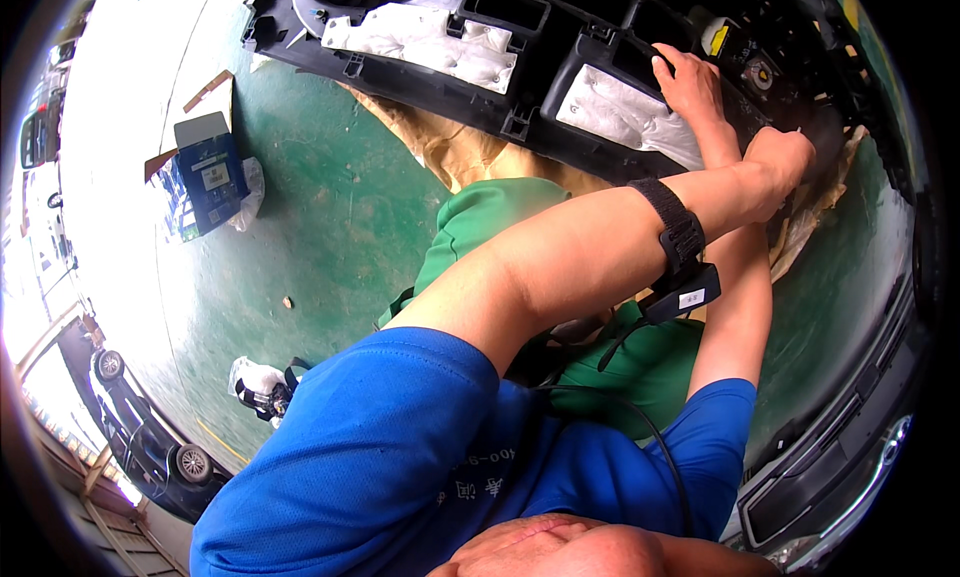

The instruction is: The person attaches components to a large black plastic car part by hand and using a screwdriver while kneeling on a workshop floor.

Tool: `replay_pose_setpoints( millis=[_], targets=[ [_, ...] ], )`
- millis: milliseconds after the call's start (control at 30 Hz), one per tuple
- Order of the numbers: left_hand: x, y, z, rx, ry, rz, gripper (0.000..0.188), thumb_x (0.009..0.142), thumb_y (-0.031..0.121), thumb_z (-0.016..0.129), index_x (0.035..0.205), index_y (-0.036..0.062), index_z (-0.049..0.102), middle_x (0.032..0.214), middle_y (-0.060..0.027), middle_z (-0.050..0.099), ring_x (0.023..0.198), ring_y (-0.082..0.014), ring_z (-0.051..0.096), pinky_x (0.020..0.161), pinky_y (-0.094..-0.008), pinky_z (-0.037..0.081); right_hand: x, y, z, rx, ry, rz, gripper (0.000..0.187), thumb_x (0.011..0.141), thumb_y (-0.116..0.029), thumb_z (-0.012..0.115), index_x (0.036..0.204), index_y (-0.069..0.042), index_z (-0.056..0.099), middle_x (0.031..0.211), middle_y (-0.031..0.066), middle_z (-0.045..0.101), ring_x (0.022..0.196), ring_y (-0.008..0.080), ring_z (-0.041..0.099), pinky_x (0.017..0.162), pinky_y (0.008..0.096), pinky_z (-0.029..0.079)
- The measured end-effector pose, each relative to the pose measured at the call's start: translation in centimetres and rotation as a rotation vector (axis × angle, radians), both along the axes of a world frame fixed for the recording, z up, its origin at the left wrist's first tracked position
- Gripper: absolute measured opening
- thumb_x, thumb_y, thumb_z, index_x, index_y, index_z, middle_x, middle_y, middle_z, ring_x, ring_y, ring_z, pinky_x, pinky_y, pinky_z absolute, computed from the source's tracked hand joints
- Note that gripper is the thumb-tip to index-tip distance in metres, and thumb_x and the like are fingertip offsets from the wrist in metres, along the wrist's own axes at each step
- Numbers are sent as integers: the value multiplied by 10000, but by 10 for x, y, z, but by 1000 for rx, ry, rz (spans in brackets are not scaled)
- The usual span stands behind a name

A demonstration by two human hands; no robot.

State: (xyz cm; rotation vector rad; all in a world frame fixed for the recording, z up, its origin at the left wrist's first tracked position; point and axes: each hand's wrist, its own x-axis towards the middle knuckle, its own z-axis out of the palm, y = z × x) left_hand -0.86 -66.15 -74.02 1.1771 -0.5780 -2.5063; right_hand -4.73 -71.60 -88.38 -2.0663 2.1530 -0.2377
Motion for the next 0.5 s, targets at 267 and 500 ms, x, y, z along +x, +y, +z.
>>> replay_pose_setpoints(
  millis=[267, 500],
  targets=[
    [5, -2, 3, -13, 8, 3, 228, 757, 138, 635, 572, 27, 558, 566, -80, 552, 486, -199, 496, 491, -338, 389, 20, -5, 14, 76, 82, -118, 499, 898, -557, 527, 1174, -171, 683, 1026, 143, 719, 1034, 303, 658, 945, 440, 440],
    [17, -9, 8, -28, -23, -27, 238, 774, 168, 628, 596, 24, 564, 573, -84, 546, 489, -200, 497, 495, -335, 395, 47, -15, 31, 198, 173, -275, 603, 870, -655, 483, 1074, -135, 710, 974, 144, 731, 999, 286, 679, 944, 424, 411]
  ],
)
